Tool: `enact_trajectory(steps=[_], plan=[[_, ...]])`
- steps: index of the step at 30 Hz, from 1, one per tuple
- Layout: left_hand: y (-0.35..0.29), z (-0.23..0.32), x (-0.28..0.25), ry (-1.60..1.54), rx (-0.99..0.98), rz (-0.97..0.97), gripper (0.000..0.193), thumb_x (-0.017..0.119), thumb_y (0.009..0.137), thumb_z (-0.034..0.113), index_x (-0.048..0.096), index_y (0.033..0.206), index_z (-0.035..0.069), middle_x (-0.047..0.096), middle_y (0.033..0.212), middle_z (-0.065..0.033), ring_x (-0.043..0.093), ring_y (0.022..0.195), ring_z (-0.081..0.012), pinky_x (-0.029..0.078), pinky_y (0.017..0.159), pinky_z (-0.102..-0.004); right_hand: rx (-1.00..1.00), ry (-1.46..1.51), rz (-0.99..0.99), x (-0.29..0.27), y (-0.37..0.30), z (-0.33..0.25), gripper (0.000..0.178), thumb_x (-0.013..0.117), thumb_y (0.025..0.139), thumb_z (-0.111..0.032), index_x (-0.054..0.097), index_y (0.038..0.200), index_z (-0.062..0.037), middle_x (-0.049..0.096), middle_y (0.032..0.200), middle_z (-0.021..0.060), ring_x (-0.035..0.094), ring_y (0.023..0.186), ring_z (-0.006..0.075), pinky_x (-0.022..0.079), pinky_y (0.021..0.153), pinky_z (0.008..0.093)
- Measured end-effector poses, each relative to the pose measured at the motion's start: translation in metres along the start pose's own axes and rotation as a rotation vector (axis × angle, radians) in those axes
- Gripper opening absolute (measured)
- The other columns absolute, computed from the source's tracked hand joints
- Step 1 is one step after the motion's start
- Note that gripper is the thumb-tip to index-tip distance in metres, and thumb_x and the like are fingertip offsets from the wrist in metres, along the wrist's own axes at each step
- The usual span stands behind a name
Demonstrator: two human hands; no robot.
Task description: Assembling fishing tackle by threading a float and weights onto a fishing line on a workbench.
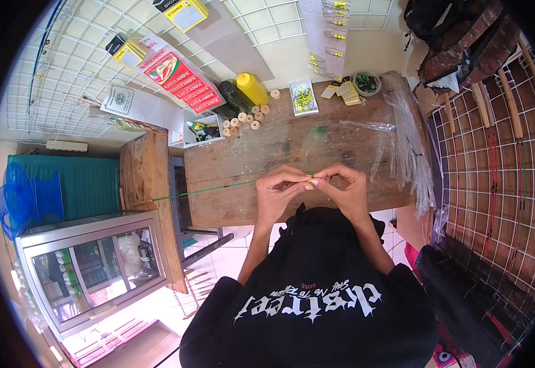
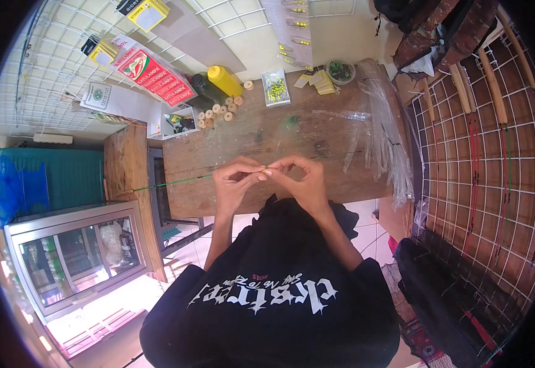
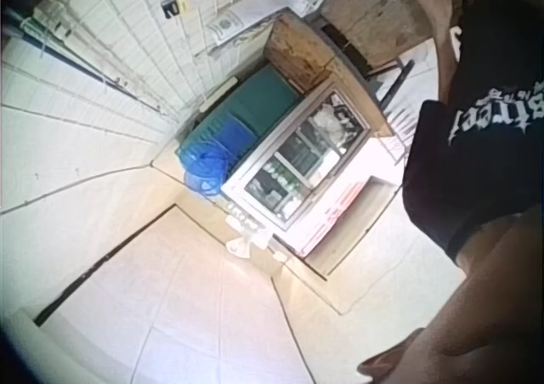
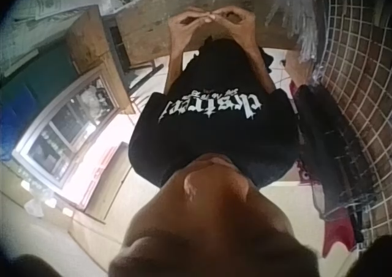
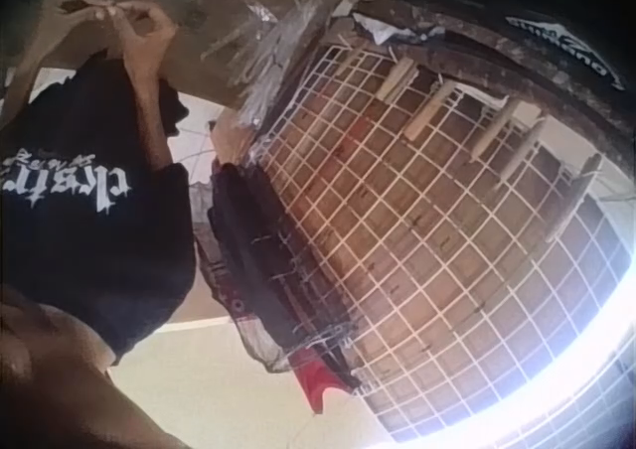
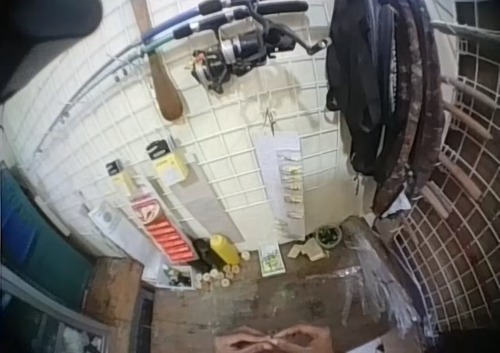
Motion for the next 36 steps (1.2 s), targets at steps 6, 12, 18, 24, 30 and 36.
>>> enact_trajectory(steps=[6,12,18,24,30,36], plan=[[-0.005,0.009,0.001,-0.003,-0.259,0.083,0.014,0.072,0.079,-0.003,0.069,0.093,-0.002,0.069,0.078,-0.0083,0.057,0.065,-0.0068,0.041,0.052,-0.019,0.025,0.016,-0.046,0.0,0.0,0.001,0.012,0.075,0.077,-0.009,0.072,0.086,-0.0006,0.068,0.076,0.0034,0.055,0.071,0.0082,0.044,0.07,0.0243],[0.001,0.011,-0.001,-0.077,-0.327,-0.036,0.011,0.07,0.083,0.002,0.07,0.094,-0.001,0.067,0.079,-0.0045,0.054,0.062,-0.0036,0.039,0.051,-0.0175,0.006,-0.011,-0.067,-0.006,0.0,0.001,0.013,0.075,0.077,-0.01,0.072,0.085,-0.0011,0.067,0.076,0.0024,0.053,0.071,0.0084,0.043,0.068,0.0244],[0.003,0.01,0.002,-0.013,-0.359,-0.112,0.008,0.069,0.086,0.005,0.069,0.092,0.0,0.065,0.076,-0.0017,0.05,0.059,-0.0028,0.036,0.049,-0.0179,0.036,0.0,-0.091,-0.013,0.001,0.002,0.013,0.075,0.077,-0.011,0.072,0.084,-0.0018,0.067,0.076,0.0015,0.051,0.07,0.0079,0.041,0.066,0.0241],[0.007,0.007,0.013,-0.008,-0.348,-0.137,0.005,0.067,0.088,0.007,0.065,0.088,0.002,0.06,0.071,0.0028,0.048,0.059,-0.0022,0.036,0.05,-0.0191,0.044,-0.012,-0.104,-0.021,-0.001,0.004,0.014,0.075,0.077,-0.013,0.072,0.085,-0.0023,0.067,0.079,0.0013,0.05,0.071,0.0079,0.04,0.067,0.0244],[0.019,0.01,0.015,0.312,-0.278,-0.189,0.005,0.065,0.088,0.006,0.062,0.09,0.002,0.061,0.08,-0.0005,0.048,0.063,-0.004,0.039,0.053,-0.0218,-0.004,-0.099,-0.069,-0.03,0.001,0.003,0.016,0.075,0.077,-0.01,0.071,0.09,-0.0022,0.068,0.084,0.0019,0.054,0.077,0.0089,0.041,0.072,0.0256],[0.032,0.025,0.025,0.26,-0.134,-0.158,0.006,0.062,0.089,0.006,0.059,0.09,0.001,0.059,0.1,-0.004,0.05,0.068,-0.0063,0.039,0.058,-0.0217,-0.111,-0.412,-0.046,-0.048,0.003,-0.005,0.034,0.077,0.073,-0.011,0.067,0.105,-0.0052,0.066,0.102,0.0071,0.057,0.099,0.0186,0.043,0.087,0.0322]])
Point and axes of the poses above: each hand's wrist, its own y-axis towards the middle knuckle, its own x-axis out of the palm, z = x × y, the point moved 2 cm from there along y, towards the middle knuckle
